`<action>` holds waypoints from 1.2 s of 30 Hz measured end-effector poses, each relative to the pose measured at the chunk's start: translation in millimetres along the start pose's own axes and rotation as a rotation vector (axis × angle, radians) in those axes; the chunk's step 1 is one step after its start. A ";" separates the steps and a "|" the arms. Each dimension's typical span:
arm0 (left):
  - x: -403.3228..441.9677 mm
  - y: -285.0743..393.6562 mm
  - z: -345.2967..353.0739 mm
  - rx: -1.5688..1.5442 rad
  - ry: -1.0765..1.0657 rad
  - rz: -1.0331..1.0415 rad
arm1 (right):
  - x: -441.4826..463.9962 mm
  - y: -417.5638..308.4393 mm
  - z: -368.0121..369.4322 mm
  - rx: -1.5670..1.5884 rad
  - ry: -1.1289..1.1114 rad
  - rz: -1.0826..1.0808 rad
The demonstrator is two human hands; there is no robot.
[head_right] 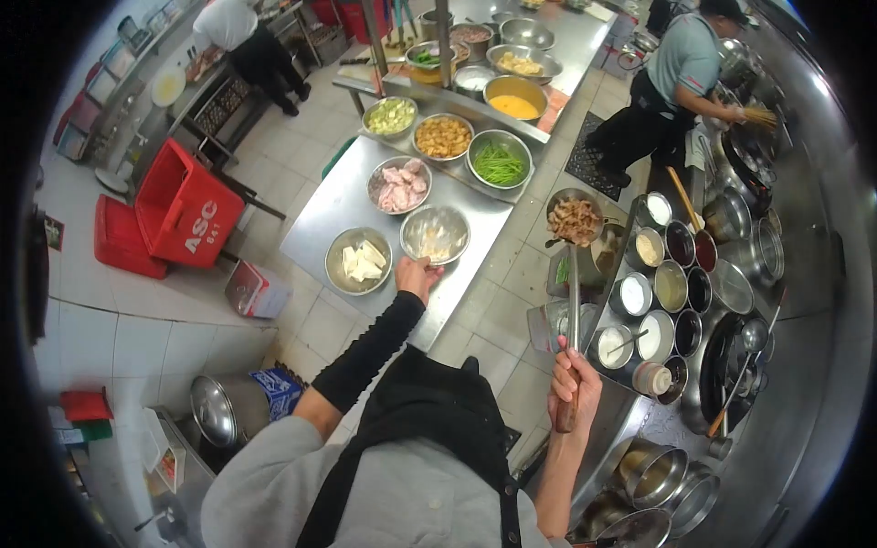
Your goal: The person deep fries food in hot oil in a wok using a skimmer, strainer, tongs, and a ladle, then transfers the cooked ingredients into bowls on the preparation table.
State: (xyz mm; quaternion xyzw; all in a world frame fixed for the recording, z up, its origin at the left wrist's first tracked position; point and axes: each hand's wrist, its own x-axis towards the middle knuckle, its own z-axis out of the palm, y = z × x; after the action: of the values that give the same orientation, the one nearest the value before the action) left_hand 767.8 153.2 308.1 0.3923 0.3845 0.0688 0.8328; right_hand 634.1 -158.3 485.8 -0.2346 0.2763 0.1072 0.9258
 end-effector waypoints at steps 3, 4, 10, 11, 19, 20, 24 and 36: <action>-6.7 72.9 -12.6 -0.119 -0.293 -0.009 | 2.7 17.5 24.0 -0.044 0.000 -0.050; -2.5 105.5 -14.0 -0.143 -0.245 0.024 | 2.6 25.0 32.4 -0.052 -0.002 -0.061; 167.2 277.1 -76.6 0.671 0.245 0.859 | 15.5 73.3 89.2 0.027 -0.051 -0.019; 189.7 303.9 -85.3 1.139 0.378 1.122 | 18.5 81.5 103.0 0.019 -0.047 -0.015; 383.9 405.6 -115.2 2.051 0.394 1.438 | 48.3 132.8 186.5 -0.131 -0.070 0.018; 389.7 418.8 -112.3 2.084 0.407 1.487 | 51.5 137.3 196.1 -0.148 -0.071 0.023; 394.4 423.0 -89.0 2.101 0.377 1.518 | 64.3 153.3 222.6 -0.185 -0.055 0.051; 371.9 381.0 -106.4 1.551 0.145 0.840 | 99.0 185.7 261.8 -0.549 -0.062 0.074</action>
State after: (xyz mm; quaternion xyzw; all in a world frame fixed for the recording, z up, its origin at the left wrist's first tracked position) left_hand 1023.6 632.0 316.9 0.9501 0.1990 0.1136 0.2117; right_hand 775.5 138.7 553.5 -0.4632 0.2167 0.2187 0.8311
